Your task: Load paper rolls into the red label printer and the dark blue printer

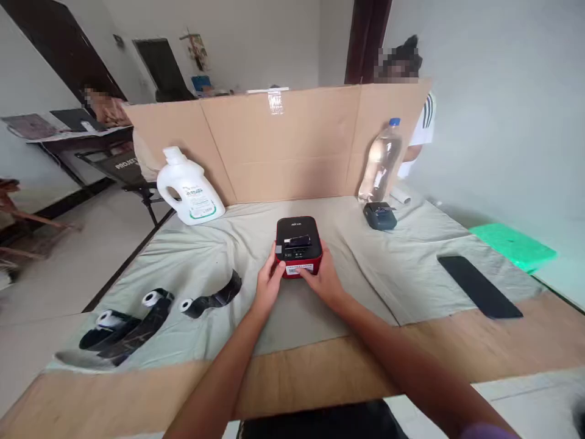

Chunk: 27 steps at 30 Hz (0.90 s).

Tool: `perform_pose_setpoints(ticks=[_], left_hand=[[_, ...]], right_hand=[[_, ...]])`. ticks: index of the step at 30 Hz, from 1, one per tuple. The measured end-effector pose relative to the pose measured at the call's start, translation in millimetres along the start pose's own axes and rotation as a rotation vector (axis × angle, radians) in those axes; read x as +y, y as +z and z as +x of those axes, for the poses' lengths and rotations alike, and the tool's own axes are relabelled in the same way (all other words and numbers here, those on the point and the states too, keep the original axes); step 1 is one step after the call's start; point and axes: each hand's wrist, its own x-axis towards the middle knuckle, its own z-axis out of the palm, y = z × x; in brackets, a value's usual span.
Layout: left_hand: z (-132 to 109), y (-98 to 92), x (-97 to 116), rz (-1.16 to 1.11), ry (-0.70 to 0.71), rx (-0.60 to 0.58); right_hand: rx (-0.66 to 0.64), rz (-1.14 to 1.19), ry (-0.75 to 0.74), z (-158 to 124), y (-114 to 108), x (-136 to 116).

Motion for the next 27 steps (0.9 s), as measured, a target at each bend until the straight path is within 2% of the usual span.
perform_pose_setpoints(ticks=[10, 17, 23, 27], left_hand=[[-1.1, 2.9, -7.0, -0.04, -0.01, -0.014], [-4.5, 6.1, -3.4, -0.041, -0.006, -0.003], [-7.9, -0.4, -7.3, 0.002, 0.013, -0.024], [-6.7, -5.7, -12.5, 0.063, 0.046, 0.03]], right_hand=[[-0.064, -0.015, 0.088, 0.7, -2.0, 12.0], [-0.03, -0.062, 0.059, -1.6, -2.0, 14.2], [-0.001, -0.048, 0.009, 2.9, -6.6, 8.6], [0.001, -0.046, 0.005, 5.8, -9.3, 3.8]])
